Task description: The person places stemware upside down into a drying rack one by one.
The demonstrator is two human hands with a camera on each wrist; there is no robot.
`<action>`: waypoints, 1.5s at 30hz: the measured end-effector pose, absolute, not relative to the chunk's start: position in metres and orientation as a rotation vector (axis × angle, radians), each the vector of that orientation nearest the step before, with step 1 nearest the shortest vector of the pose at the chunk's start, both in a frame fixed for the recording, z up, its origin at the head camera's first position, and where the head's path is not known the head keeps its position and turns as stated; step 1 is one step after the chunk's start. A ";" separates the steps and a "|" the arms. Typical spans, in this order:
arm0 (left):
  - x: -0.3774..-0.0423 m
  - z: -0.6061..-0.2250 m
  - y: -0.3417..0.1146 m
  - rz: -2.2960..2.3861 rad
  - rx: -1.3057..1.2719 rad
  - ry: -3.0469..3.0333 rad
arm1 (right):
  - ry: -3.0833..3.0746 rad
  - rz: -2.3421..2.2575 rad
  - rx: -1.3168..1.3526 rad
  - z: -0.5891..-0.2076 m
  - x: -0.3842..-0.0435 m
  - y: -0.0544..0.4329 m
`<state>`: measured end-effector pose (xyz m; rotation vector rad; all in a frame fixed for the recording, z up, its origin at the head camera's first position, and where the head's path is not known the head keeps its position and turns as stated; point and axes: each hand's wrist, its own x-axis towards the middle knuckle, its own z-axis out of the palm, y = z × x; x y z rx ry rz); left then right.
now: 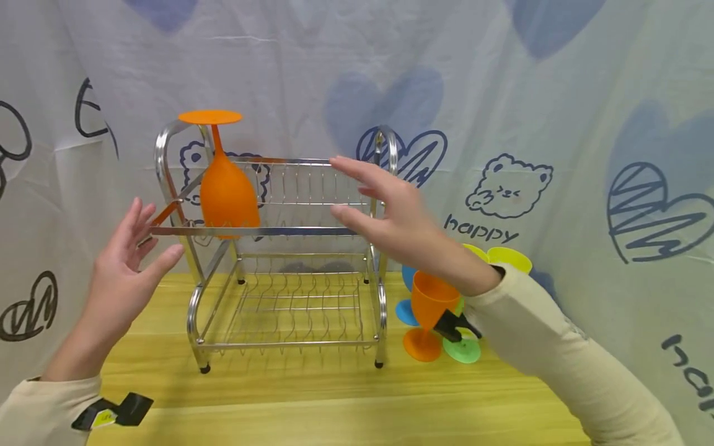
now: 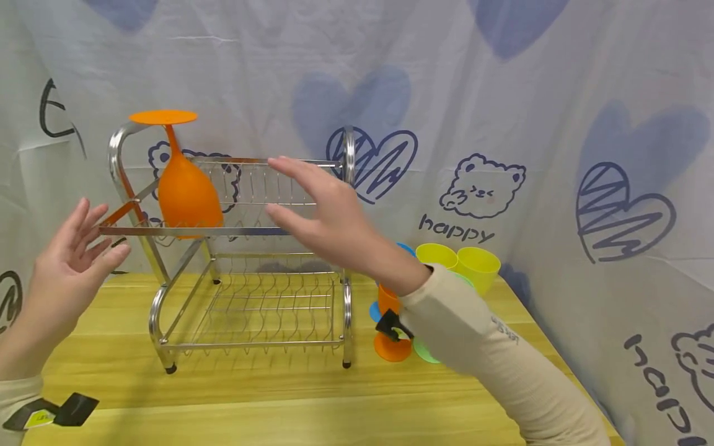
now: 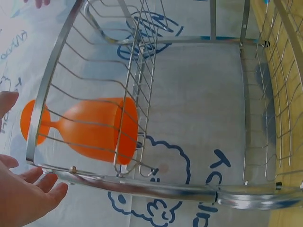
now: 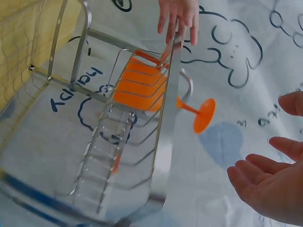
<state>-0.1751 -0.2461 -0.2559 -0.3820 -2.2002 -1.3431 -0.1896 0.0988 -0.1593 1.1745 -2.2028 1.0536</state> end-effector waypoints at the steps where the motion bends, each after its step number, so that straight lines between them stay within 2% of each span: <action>1: -0.174 -0.257 -0.245 -1.338 -0.392 -2.200 | -2.203 1.087 1.150 -0.162 -0.188 0.107; 15: -0.160 -0.276 -0.245 -1.446 -0.424 -2.170 | -2.367 1.239 0.641 -0.207 -0.184 0.212; 23: -0.155 -0.293 -0.254 -1.582 -0.435 -2.167 | -2.440 1.211 0.462 -0.243 -0.192 0.257; 29: -0.149 -0.314 -0.260 -1.788 -0.415 -2.167 | -2.449 1.233 0.369 -0.272 -0.195 0.279; 45: -0.154 -0.336 -0.219 -1.617 -0.503 -2.449 | -2.529 1.317 0.182 -0.328 -0.204 0.301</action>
